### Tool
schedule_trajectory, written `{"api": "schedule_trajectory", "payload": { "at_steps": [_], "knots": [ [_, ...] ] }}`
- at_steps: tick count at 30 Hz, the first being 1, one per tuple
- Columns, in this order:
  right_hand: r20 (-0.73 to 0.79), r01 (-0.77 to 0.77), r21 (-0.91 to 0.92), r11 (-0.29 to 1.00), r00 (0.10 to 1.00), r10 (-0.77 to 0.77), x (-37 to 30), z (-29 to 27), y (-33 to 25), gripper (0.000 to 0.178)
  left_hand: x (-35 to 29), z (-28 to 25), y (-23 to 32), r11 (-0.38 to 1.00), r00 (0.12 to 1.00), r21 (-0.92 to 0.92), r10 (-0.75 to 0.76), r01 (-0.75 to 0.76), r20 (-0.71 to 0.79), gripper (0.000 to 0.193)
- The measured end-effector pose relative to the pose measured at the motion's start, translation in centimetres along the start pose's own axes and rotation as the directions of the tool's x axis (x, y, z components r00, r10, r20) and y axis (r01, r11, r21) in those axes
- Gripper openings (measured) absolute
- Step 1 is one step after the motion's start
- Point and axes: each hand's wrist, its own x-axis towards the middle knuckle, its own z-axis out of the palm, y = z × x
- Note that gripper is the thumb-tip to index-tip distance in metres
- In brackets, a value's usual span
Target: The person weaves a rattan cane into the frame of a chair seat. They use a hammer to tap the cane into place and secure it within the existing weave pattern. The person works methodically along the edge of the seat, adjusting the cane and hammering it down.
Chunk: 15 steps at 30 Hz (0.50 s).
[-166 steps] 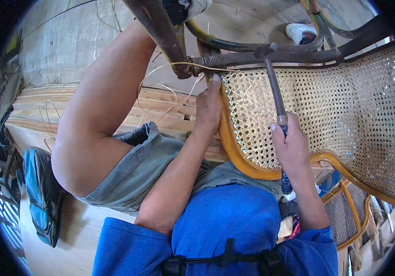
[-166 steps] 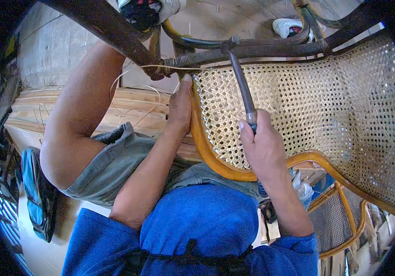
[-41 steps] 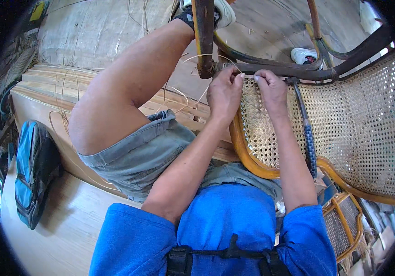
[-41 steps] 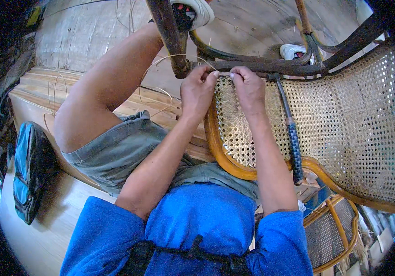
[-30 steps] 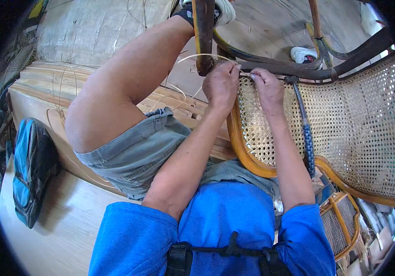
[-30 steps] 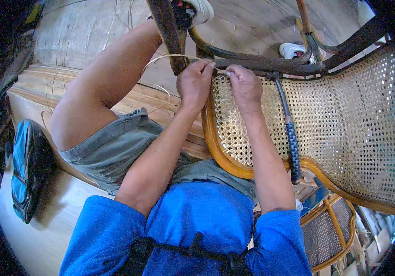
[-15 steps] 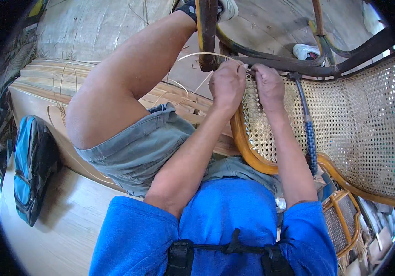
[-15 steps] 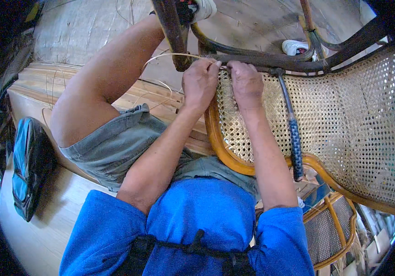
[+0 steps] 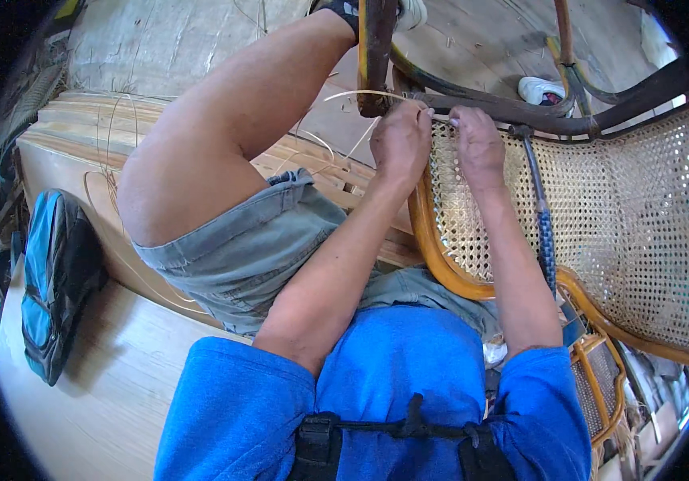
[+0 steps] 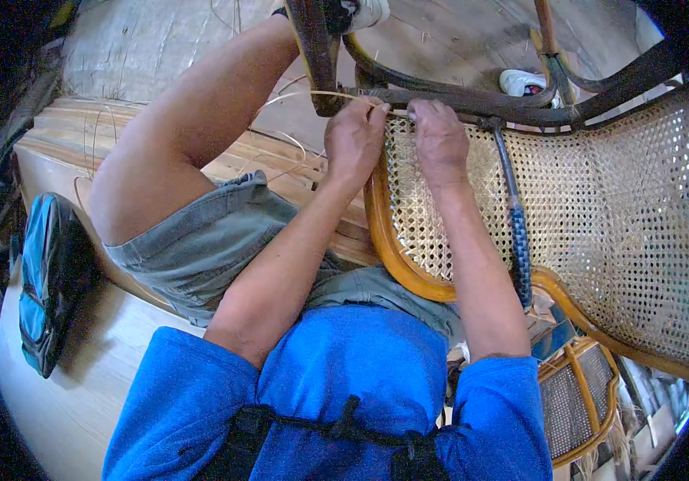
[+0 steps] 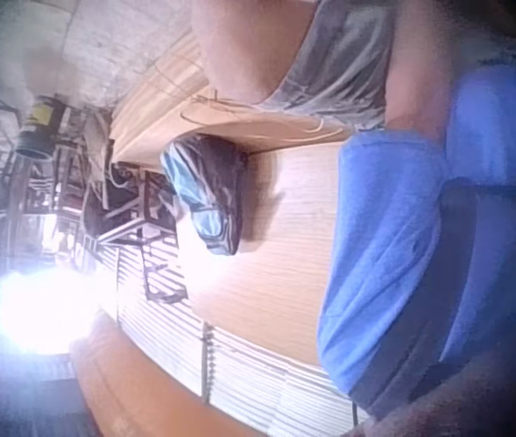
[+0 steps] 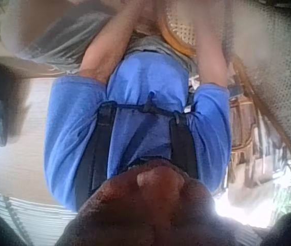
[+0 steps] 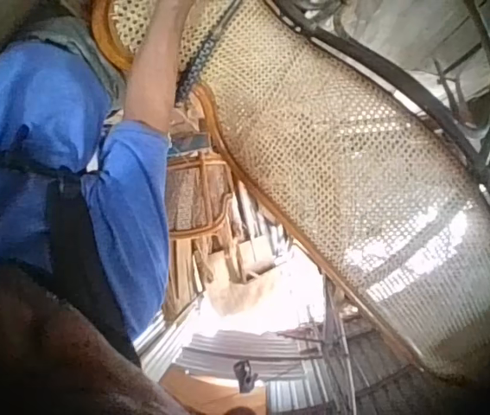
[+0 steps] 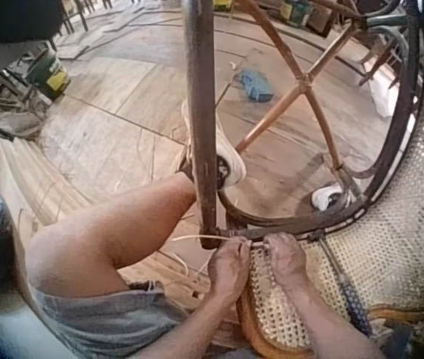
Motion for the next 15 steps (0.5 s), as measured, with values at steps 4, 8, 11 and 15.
{"api": "schedule_trajectory", "payload": {
  "at_steps": [4,8,11,15],
  "knots": [
    [0.048,0.012,-0.055,0.998,0.999,-0.009,0.11,-0.33,-0.37,0.015,-0.11,0.24,-0.18,0.999,0.999,0.037,0.025,-0.024,-0.034,0.019],
    [0.049,0.027,-0.07,0.997,0.999,-0.023,0.13,-0.23,-0.13,0.015,-0.17,0.31,-0.29,1.0,1.0,-0.003,0.008,-0.008,-0.017,0.019],
    [0.036,0.042,-0.056,0.998,0.999,-0.04,0.05,-0.07,-0.29,0.015,-0.11,0.43,-0.44,0.998,0.997,0.006,0.057,-0.057,-0.047,0.02],
    [0.03,0.089,-0.061,0.994,0.996,-0.087,-0.06,-0.04,-0.02,0.015,-0.21,0.41,-0.5,0.999,0.999,0.031,0.032,-0.032,-0.029,0.018]
  ]
}}
